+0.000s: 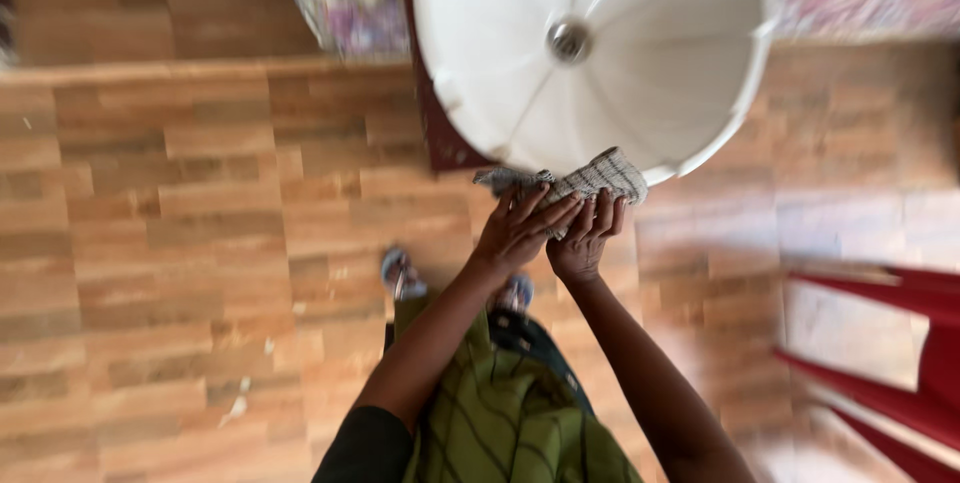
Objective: The person scrubs a white pedestal sink with a blue brush and then wipes the sink basin and the wooden cabinet below with a cloth. The person uses a cloth to wipe the sink and the cabinet surface.
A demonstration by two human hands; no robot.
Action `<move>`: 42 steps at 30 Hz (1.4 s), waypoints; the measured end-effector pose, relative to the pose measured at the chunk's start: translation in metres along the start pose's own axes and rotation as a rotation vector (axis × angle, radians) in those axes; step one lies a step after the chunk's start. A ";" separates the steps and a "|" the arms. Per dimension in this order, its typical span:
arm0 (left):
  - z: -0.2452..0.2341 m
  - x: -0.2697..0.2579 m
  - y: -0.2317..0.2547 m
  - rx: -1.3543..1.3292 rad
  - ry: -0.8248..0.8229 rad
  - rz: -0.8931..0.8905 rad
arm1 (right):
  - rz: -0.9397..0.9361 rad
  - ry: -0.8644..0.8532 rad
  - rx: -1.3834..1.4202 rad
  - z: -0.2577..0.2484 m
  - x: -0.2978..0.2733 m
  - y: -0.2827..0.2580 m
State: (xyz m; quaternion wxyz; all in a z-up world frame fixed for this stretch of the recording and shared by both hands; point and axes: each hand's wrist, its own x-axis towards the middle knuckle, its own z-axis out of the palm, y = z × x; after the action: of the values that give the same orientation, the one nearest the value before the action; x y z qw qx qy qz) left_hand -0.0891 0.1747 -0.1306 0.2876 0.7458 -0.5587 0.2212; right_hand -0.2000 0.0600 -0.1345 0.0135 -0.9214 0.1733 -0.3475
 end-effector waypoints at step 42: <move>0.016 0.017 -0.197 0.055 -0.076 -0.741 | 0.183 -0.648 0.864 0.170 0.134 -0.081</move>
State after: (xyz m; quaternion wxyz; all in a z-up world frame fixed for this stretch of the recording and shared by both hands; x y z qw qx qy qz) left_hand 0.1048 0.1935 -0.1675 0.3071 0.9125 -0.2550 0.0893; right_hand 0.0281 0.0754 -0.1662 0.4736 -0.8731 0.0811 -0.0826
